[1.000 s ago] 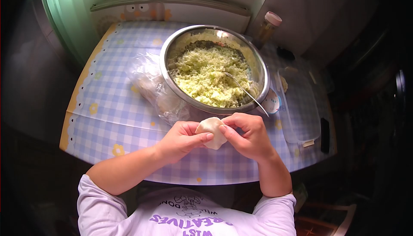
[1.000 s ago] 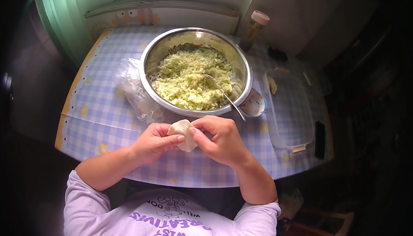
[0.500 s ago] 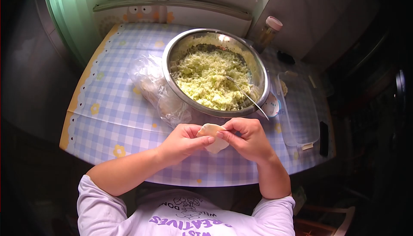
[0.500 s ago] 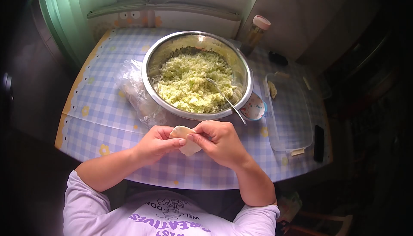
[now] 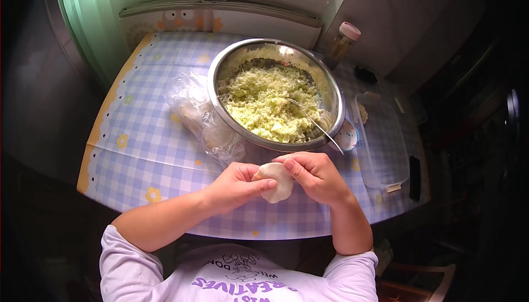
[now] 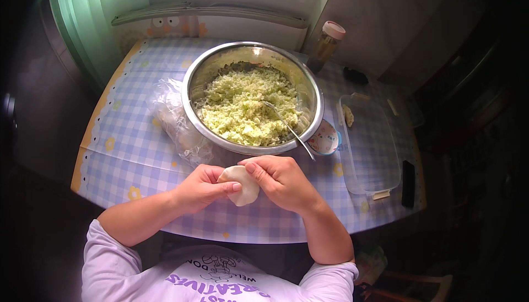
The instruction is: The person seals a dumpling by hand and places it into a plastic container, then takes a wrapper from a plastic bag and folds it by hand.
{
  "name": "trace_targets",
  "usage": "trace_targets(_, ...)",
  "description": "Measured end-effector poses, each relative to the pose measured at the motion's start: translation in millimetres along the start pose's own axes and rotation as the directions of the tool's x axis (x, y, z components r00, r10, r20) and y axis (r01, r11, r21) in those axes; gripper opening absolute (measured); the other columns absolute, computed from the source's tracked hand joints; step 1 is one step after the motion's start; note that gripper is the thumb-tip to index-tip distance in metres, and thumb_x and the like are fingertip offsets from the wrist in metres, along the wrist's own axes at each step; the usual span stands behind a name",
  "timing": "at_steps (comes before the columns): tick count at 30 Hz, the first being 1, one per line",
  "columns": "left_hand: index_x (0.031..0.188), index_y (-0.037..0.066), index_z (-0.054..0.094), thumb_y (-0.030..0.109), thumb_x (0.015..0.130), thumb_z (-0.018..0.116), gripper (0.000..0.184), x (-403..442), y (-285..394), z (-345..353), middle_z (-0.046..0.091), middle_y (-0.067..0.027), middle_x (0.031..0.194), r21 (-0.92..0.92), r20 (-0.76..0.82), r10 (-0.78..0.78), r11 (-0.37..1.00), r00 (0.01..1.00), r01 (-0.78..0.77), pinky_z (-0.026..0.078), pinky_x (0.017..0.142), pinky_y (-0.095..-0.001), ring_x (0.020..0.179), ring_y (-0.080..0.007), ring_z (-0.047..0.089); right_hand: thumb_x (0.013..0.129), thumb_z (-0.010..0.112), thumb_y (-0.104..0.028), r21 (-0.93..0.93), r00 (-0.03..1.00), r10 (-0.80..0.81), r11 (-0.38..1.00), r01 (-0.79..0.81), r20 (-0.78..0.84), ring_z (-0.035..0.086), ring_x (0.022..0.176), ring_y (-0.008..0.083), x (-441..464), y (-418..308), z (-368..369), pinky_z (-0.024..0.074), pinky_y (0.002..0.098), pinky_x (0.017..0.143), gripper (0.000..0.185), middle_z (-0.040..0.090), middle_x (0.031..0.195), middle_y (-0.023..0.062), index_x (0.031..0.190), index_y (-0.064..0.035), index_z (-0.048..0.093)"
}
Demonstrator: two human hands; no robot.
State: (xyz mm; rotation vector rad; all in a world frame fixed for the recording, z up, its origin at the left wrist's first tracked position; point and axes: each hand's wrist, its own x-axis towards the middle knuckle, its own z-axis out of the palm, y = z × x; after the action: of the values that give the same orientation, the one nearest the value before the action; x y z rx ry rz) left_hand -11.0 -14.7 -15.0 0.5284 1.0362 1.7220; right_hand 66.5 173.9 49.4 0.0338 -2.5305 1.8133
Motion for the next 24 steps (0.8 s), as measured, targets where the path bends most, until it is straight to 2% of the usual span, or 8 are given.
trace_targets(2,0.111,-0.001,0.063,0.020,0.091,0.065,0.029,-0.7,1.1,0.1,0.066,-0.0067,0.105,0.025,0.020,-0.004,1.000,1.000,0.004,0.051,0.083,-0.0274,0.095,-0.0113,0.061,0.090,0.062,-0.015,0.004,0.999,0.025,1.000,-0.026,0.038,0.064,0.078,0.0118,-0.3,0.9,-0.4,0.0515,0.0256,0.071,0.019,0.069,0.082,0.0088,0.096,0.0025,0.068)
trace_targets(5,0.113,-0.001,0.063,0.020,0.092,0.064,0.030,-1.5,3.0,3.2,0.065,-0.0065,0.105,0.014,0.023,0.001,1.000,1.000,-0.002,0.051,0.083,-0.0273,0.096,-0.0111,0.061,0.088,0.064,-0.013,-0.100,0.995,0.072,0.993,-0.065,0.069,0.063,0.075,0.0109,-1.3,-5.0,-0.2,0.0509,0.0261,0.067,0.016,0.068,0.080,0.0089,0.093,0.0021,0.068)
trace_targets(11,0.116,-0.002,0.061,0.019,0.092,0.064,0.032,-0.7,5.1,2.8,0.065,-0.0064,0.107,-0.026,0.032,-0.009,1.000,0.999,0.010,0.050,0.084,-0.0271,0.097,-0.0112,0.061,0.087,0.065,-0.011,-0.241,0.995,-0.099,0.966,0.098,0.006,0.059,0.064,0.0145,-1.7,-1.8,2.3,0.0474,0.0283,0.059,0.012,0.064,0.071,0.0101,0.086,0.0007,0.067)
trace_targets(14,0.114,-0.001,0.062,0.017,0.091,0.065,0.030,-0.5,4.6,2.1,0.066,-0.0072,0.107,-0.054,0.028,-0.022,0.998,0.999,0.024,0.051,0.086,-0.0283,0.098,-0.0122,0.062,0.086,0.067,-0.009,-0.228,0.991,-0.131,0.965,0.126,-0.008,0.056,0.062,0.0083,-1.8,-0.8,3.6,0.0447,0.0240,0.055,0.011,0.063,0.068,0.0057,0.083,0.0012,0.068)
trace_targets(17,0.112,-0.002,0.063,0.016,0.090,0.066,0.028,-0.4,4.0,2.2,0.066,-0.0077,0.106,-0.065,0.012,-0.025,0.998,1.000,0.025,0.051,0.086,-0.0290,0.098,-0.0128,0.062,0.088,0.065,-0.010,-0.188,0.993,-0.117,0.976,0.110,-0.026,0.056,0.062,0.0090,-2.1,0.7,4.0,0.0448,0.0248,0.055,0.013,0.063,0.069,0.0063,0.083,0.0017,0.067)
trace_targets(20,0.111,-0.002,0.063,0.016,0.090,0.067,0.028,-0.7,5.3,3.0,0.066,-0.0081,0.105,-0.060,-0.006,-0.030,0.998,1.000,0.030,0.051,0.086,-0.0289,0.097,-0.0131,0.063,0.090,0.062,-0.015,-0.144,0.999,-0.046,0.989,0.045,-0.009,0.062,0.070,0.0156,-0.7,2.4,-0.6,0.0492,0.0276,0.065,0.017,0.066,0.077,0.0118,0.091,0.0019,0.067)
trace_targets(24,0.110,-0.003,0.063,0.016,0.090,0.067,0.028,-0.9,2.6,1.4,0.067,-0.0083,0.104,-0.013,-0.007,-0.033,0.999,0.999,0.033,0.051,0.086,-0.0285,0.096,-0.0132,0.063,0.092,0.060,-0.016,0.005,1.000,0.016,1.000,-0.016,0.020,0.063,0.076,0.0128,2.3,3.9,1.3,0.0505,0.0266,0.070,0.021,0.068,0.082,0.0101,0.096,0.0032,0.067)
